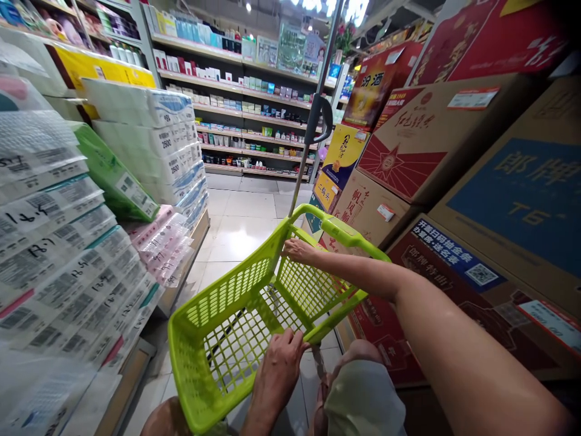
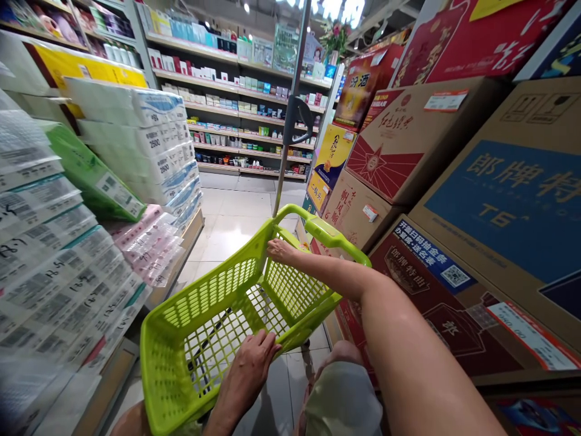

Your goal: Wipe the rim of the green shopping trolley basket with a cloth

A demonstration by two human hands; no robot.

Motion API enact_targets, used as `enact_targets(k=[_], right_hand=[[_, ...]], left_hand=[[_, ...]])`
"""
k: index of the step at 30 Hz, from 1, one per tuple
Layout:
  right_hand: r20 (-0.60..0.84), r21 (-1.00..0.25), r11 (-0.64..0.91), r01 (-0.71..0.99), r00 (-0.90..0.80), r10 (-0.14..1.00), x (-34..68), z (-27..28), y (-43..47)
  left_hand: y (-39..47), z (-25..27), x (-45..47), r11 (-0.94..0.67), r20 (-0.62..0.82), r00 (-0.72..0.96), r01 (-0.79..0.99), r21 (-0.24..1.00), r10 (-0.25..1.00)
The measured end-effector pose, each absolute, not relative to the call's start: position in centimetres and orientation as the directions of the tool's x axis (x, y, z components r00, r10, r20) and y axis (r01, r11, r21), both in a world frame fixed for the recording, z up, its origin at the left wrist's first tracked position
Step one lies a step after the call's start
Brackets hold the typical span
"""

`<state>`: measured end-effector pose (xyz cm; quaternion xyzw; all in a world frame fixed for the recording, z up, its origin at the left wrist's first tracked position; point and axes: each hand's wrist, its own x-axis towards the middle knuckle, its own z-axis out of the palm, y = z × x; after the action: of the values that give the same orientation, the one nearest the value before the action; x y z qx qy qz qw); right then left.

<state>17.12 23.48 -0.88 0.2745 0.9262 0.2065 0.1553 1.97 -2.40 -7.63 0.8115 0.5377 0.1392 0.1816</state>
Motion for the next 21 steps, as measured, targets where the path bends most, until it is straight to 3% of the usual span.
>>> enact_targets(k=[5,10,14,16,19,21], right_hand=[[-0.257,0.443,0.786,0.431,-0.779,0.572,20.8,0.1,21.6],[-0.407,0.283,0.802,0.527,-0.691,0.598,24.5,-2.4,16.1],[-0.503,0.181,0.840,0.511,-0.686,0.526,25.7,-0.3,15.2],[-0.367,0.188,0.844,0.501,-0.761,0.534,25.6,2.5,16.5],[-0.030,0.227,0.767,0.601,-0.782,0.622,25.2,6.1,19.5],[0.023,0.167,0.722,0.671,-0.735,0.678,25.4,6.8,21.0]], left_hand=[[-2.4,-7.5,2.0,-0.363,0.011,0.400,0.820,0.442,0.916],[-2.7,-7.2,2.0,-0.377,0.022,0.410,0.815,0.441,0.912],[-3.0,-7.4,2.2,-0.426,0.067,0.442,0.798,0.427,0.894],[-3.1,-7.6,2.4,-0.439,0.086,0.446,0.799,0.411,0.891],[-3.2,-7.7,2.7,-0.455,0.127,0.443,0.804,0.382,0.888],[-3.2,-7.7,2.9,-0.463,0.151,0.439,0.812,0.354,0.886]])
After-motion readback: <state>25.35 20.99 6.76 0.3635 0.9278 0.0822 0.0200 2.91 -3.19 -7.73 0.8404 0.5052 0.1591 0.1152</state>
